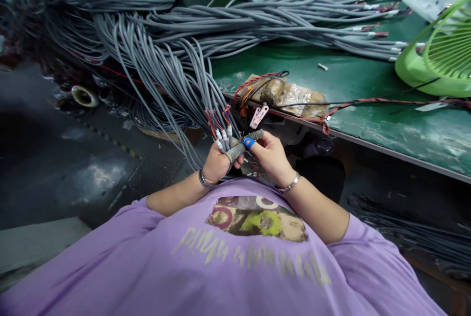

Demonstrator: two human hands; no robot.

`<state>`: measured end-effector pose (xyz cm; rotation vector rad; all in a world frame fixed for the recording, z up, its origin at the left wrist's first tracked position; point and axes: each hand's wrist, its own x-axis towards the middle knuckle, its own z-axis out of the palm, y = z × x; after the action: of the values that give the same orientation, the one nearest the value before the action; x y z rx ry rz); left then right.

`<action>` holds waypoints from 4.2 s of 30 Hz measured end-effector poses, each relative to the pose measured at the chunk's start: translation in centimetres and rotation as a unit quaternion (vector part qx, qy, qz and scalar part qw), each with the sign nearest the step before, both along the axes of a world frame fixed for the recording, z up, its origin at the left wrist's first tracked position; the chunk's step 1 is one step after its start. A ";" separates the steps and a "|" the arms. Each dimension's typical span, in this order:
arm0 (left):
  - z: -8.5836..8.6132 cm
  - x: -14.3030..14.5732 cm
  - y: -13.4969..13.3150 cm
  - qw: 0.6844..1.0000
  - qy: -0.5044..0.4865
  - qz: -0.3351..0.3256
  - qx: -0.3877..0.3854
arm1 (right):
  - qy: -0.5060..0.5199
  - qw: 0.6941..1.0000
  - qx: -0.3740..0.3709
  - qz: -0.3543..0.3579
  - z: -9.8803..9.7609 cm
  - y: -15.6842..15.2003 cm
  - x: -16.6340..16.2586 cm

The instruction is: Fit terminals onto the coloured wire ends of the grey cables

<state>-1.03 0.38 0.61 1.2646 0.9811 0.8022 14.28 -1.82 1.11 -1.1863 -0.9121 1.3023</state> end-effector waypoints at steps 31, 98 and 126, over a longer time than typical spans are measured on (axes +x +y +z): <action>2.1 -0.1 3.7 0.969 -0.139 -0.124 -0.160 | 0.186 0.978 -0.097 -0.002 0.0 3.4 2.8; 2.3 3.0 0.6 0.991 -0.094 0.035 -0.093 | 0.300 0.951 -0.071 -0.030 0.2 4.6 0.3; 2.0 3.3 0.3 0.984 -0.121 0.095 -0.089 | 0.328 0.939 -0.091 -0.041 0.5 5.4 0.4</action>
<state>2.27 0.72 2.57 0.9047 0.9619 0.9692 14.68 3.60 1.65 -0.8186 -0.2552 1.5952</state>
